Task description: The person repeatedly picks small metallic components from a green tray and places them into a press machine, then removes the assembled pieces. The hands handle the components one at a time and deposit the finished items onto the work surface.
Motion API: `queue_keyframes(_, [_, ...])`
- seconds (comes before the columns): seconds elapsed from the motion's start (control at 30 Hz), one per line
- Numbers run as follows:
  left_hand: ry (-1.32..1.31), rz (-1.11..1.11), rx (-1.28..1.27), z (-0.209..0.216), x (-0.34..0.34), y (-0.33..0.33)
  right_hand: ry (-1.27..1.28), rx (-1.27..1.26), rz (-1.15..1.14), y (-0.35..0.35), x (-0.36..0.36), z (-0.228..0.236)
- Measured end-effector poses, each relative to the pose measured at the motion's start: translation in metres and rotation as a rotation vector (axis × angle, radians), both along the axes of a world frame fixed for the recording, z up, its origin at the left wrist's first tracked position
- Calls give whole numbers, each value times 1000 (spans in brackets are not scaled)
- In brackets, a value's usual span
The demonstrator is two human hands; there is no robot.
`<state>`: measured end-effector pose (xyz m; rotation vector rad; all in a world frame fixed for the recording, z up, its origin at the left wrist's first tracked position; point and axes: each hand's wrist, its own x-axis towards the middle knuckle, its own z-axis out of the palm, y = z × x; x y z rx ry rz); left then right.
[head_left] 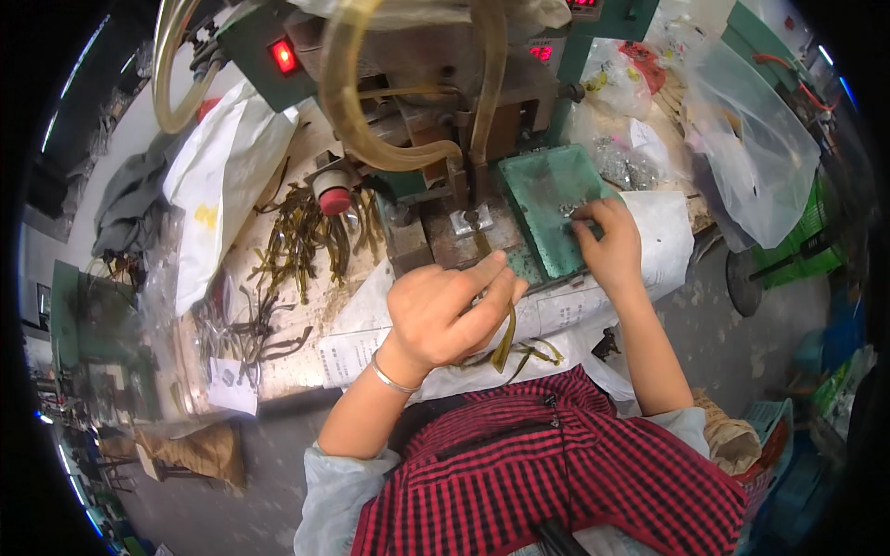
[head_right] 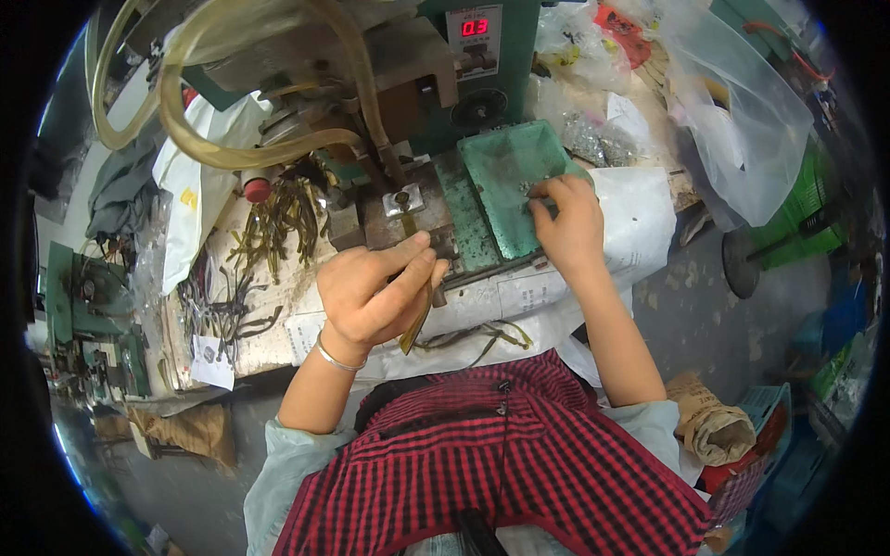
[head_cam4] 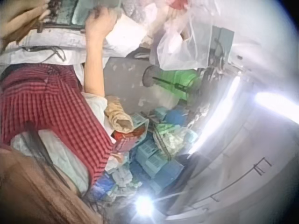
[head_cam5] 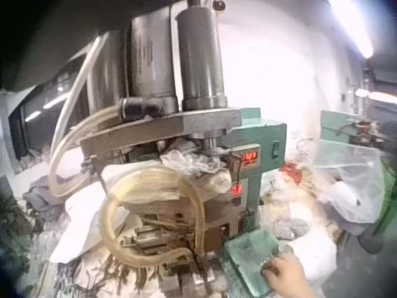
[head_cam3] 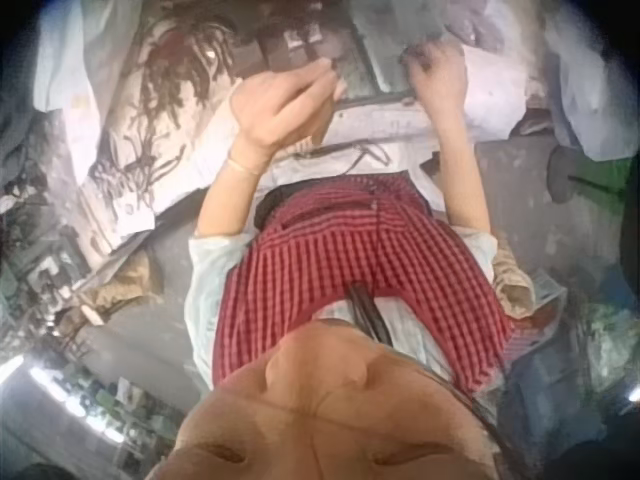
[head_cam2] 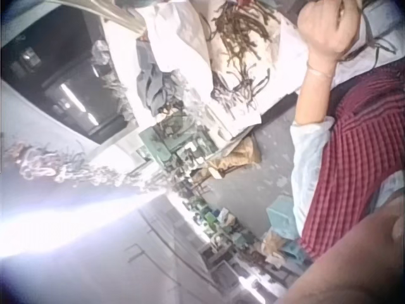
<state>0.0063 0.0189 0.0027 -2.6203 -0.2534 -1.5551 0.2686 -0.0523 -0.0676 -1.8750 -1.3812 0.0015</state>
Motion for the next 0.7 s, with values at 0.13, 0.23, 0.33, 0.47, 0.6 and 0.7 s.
queue_keyframes(0.13, [-26,-6,-42,-5,-1,-3,-227,-56,-23,1,-15,-5])
queue_keyframes(0.23, [38,35,-142,5,-9,-18,-273,-52,-31,2,-11,-14])
queue_keyframes(0.33, [138,149,-263,15,-46,-43,1,57,-117,-3,-15,-18])
queue_keyframes(0.47, [4,714,-140,7,-127,-9,256,96,-145,-20,-16,-16])
queue_keyframes(0.6, [56,908,-516,-8,-184,67,241,146,-59,-9,-14,-12])
queue_keyframes(0.7, [473,1269,-744,-47,-186,103,342,162,-73,2,-26,-7])
